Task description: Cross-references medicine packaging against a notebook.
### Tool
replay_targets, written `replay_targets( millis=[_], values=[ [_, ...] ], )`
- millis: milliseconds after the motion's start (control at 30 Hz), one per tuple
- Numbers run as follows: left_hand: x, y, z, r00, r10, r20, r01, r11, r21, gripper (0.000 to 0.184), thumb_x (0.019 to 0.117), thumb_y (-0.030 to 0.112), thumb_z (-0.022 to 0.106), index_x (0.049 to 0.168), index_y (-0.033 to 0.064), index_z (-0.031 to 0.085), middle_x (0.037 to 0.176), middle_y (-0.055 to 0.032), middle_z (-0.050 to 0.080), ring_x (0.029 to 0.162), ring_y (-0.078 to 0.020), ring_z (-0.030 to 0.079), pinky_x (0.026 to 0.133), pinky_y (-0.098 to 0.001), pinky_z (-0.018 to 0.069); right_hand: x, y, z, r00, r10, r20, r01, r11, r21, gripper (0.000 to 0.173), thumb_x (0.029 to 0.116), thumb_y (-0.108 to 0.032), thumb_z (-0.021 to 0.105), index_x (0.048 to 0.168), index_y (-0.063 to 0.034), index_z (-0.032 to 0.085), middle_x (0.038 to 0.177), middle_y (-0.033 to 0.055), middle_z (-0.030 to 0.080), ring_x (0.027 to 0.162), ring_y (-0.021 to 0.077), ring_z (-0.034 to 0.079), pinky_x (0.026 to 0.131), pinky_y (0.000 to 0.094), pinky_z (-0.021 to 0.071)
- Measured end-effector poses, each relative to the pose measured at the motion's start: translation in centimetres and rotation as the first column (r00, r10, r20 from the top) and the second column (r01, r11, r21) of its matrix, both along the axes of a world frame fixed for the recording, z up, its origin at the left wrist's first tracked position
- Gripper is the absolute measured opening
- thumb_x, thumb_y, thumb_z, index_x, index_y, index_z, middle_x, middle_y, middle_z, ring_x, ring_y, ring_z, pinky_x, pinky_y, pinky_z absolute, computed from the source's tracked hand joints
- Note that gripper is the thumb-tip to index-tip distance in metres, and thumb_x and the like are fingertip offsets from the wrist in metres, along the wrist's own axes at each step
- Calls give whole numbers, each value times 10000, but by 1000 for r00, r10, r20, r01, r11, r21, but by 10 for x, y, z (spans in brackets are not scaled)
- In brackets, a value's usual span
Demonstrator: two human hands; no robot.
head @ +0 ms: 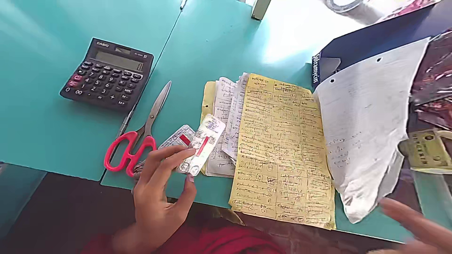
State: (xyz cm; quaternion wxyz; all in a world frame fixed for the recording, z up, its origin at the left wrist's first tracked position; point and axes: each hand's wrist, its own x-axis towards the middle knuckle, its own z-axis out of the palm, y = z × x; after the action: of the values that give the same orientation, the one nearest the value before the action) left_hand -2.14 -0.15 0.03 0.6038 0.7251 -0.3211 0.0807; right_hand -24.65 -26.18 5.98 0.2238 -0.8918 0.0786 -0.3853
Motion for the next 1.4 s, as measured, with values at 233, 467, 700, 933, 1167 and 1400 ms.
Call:
replay_targets(
  millis=[233,467,700,933,1167,1400],
  values=[
    [8,-13,4,969,-235,-76,221,962,-163,279,957,92,557,1187,189,681,1227,71,665,1134,-57,640,917,-224,567,55,23,-43,938,126,-322,-163,983,-90,527,986,-612,522,1280,-188,628,1392,30,649,1396,160,502,1171,346,338],
    [10,-27,8,903,-383,-195,342,916,-211,232,1023,71,526,1196,71,680,1230,31,697,1053,-28,677,862,-192,586,58,13,-15,952,136,-275,-175,977,-122,581,1063,-596,315,1271,-135,601,1186,59,712,1156,164,631,1019,317,446],
    [10,-24,5,881,-407,-240,373,911,-177,271,1020,66,544,1263,-9,640,1250,-36,675,1014,-46,692,834,-199,607,99,-31,27,988,97,-119,-103,993,-48,313,1054,-339,529,1242,-98,595,971,18,706,850,17,659,746,196,535],
    [13,-22,2,833,-486,-265,454,874,-174,408,945,65,658,1333,-30,575,1333,-92,627,1122,-112,680,902,-257,618,161,-52,12,981,158,-113,-97,902,422,144,913,-126,709,1045,-132,652,907,-118,703,791,-4,692,719,170,602],
    [12,-23,4,837,-439,-325,389,897,-209,473,912,16,670,1363,2,529,1378,-64,596,1144,-99,669,895,-239,616,174,-51,-18,956,255,-143,-77,691,719,294,990,-132,487,1247,-123,629,1178,-15,705,1045,127,708,865,315,625],
    [11,-24,9,873,-354,-334,336,935,-112,462,934,35,654,1375,43,521,1370,-28,604,1176,-64,641,903,-210,598,173,-47,-30,972,183,-148,-49,771,635,237,986,-112,528,1208,-102,610,1118,-34,725,929,79,727,801,255,628]
  ],
)
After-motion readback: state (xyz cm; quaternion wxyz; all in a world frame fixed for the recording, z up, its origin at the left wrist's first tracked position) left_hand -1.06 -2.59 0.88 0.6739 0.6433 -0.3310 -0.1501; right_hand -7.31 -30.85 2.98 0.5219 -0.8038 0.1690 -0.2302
